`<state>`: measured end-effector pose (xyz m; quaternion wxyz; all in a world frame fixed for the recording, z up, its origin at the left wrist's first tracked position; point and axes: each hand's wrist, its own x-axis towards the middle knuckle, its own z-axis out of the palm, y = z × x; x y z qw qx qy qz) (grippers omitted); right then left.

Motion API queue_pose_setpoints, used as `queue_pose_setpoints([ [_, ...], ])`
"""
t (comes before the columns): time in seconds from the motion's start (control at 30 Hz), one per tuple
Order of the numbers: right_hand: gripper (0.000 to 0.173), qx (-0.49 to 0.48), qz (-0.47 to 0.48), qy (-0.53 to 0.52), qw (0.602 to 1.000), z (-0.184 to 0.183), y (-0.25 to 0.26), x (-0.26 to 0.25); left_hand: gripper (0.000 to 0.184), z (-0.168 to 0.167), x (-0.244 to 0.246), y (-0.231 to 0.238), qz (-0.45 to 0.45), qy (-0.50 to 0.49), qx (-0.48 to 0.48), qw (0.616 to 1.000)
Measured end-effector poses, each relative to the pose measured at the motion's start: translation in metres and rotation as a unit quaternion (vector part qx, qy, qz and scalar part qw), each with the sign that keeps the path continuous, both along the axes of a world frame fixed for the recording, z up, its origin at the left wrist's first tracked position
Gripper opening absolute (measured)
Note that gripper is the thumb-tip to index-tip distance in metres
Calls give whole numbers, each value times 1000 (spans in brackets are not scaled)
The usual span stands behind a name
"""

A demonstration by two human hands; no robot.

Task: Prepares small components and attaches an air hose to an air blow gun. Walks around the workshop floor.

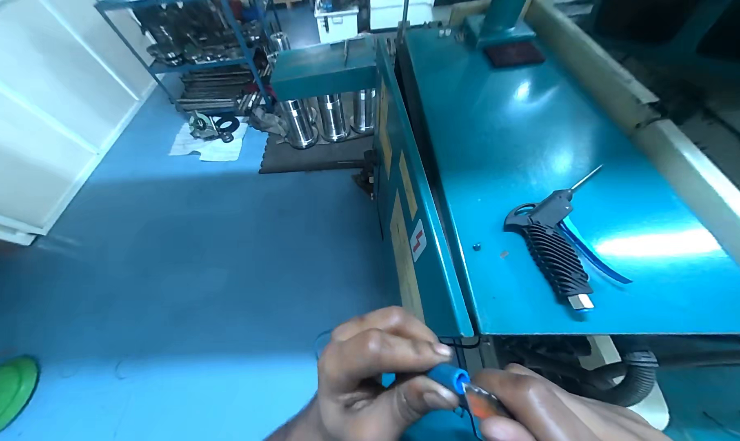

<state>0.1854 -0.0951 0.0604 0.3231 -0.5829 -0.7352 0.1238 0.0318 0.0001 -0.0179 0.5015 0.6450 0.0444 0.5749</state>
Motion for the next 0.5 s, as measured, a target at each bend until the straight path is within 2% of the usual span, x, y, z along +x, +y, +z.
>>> queue_pose_setpoints([
  [0.17, 46, 2, -11, -29, 1000, 1, -1, -1, 17, 1, -4, 3, 33, 23, 37, 998],
  [0.5, 45, 2, -9, -50, 999, 1, 1, -3, 16, 0, -10, 4, 22, 34, 45, 998],
])
